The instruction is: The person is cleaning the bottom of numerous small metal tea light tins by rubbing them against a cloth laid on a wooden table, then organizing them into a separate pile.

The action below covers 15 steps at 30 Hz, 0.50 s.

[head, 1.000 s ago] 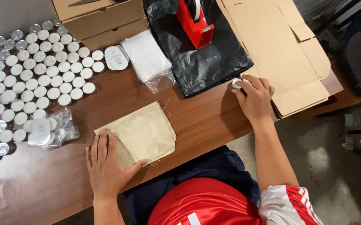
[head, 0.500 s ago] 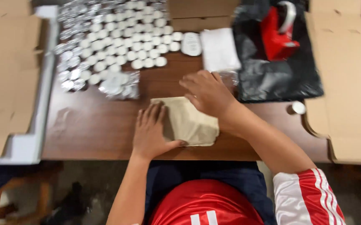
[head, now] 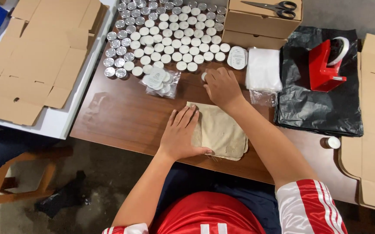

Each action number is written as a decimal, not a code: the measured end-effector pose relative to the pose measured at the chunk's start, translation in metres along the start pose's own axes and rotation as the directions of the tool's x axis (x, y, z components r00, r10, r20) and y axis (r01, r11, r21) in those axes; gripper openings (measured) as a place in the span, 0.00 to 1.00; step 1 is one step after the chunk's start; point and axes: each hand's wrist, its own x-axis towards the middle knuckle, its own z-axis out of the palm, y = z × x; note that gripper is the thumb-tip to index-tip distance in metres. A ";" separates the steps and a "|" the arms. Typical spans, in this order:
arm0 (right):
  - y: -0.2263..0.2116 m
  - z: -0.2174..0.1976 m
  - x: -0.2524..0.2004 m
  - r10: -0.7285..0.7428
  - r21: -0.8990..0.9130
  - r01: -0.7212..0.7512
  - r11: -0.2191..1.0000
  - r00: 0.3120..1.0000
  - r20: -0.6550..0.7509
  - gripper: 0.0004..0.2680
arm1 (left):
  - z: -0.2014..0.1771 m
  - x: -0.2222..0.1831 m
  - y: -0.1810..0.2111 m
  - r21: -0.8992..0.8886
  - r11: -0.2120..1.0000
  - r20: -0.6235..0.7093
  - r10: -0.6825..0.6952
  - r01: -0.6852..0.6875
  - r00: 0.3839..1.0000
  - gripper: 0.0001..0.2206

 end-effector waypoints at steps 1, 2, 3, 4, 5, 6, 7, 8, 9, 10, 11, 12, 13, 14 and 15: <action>0.003 0.004 -0.003 0.004 -0.004 -0.004 1.000 1.000 0.000 0.10 | -0.002 0.000 0.001 -0.001 1.000 0.000 0.006 -0.006 1.000 0.58; 0.006 0.007 -0.005 0.020 0.022 -0.020 1.000 1.000 0.016 0.09 | -0.003 -0.001 0.003 -0.002 1.000 -0.014 0.009 -0.010 1.000 0.57; 0.009 0.011 -0.008 0.035 0.048 -0.037 0.998 0.999 0.033 0.09 | -0.005 -0.001 0.004 -0.003 1.000 -0.028 0.013 -0.013 1.000 0.57; 0.012 0.012 -0.009 0.038 0.046 -0.040 0.998 0.999 0.035 0.09 | -0.005 0.000 0.004 -0.004 1.000 -0.027 0.016 -0.016 1.000 0.57; 0.014 0.014 -0.011 0.041 0.061 -0.043 0.997 0.999 0.024 0.08 | -0.005 0.000 0.004 -0.008 1.000 -0.011 0.012 -0.012 1.000 0.57; 0.017 0.015 -0.012 0.046 0.076 -0.047 0.996 0.999 0.013 0.08 | -0.005 0.001 0.003 -0.010 1.000 0.005 0.009 -0.009 1.000 0.57; 0.018 0.017 -0.012 0.050 0.075 -0.051 0.996 0.999 0.015 0.08 | -0.006 0.001 0.005 -0.011 1.000 0.008 0.012 -0.012 1.000 0.57; 0.020 0.020 -0.011 0.053 0.196 -0.063 0.979 0.997 0.055 0.08 | -0.008 0.001 0.005 -0.012 1.000 0.033 0.002 -0.002 0.999 0.57; 0.022 0.022 -0.011 0.051 0.314 -0.078 0.946 0.994 0.095 0.08 | -0.009 0.001 0.006 -0.013 1.000 0.058 -0.008 0.009 0.998 0.57; 0.018 -0.001 -0.012 0.054 0.316 -0.081 0.945 0.994 0.094 0.08 | -0.011 0.002 0.007 -0.010 1.000 0.061 -0.006 0.007 0.998 0.57; 0.014 -0.025 -0.013 0.101 0.496 -0.179 0.850 0.978 0.180 0.09 | -0.012 0.002 0.008 -0.013 1.000 0.075 -0.015 0.016 0.997 0.57; 0.009 -0.048 -0.015 0.128 0.646 -0.280 0.710 0.953 0.273 0.11 | -0.013 0.002 0.008 -0.015 1.000 0.092 -0.025 0.026 0.995 0.57; 0.005 -0.050 -0.026 0.132 0.648 -0.284 0.707 0.953 0.273 0.11 | -0.014 0.002 0.009 -0.011 1.000 0.097 -0.023 0.024 0.995 0.57; 0.002 -0.052 -0.035 0.086 0.709 -0.246 0.661 0.963 0.255 0.12 | -0.014 0.003 0.009 -0.004 1.000 0.107 -0.030 0.031 0.994 0.58; -0.001 -0.054 -0.044 0.041 0.765 -0.208 0.609 0.972 0.232 0.13 | -0.015 0.003 0.010 0.004 0.999 0.116 -0.037 0.037 0.993 0.58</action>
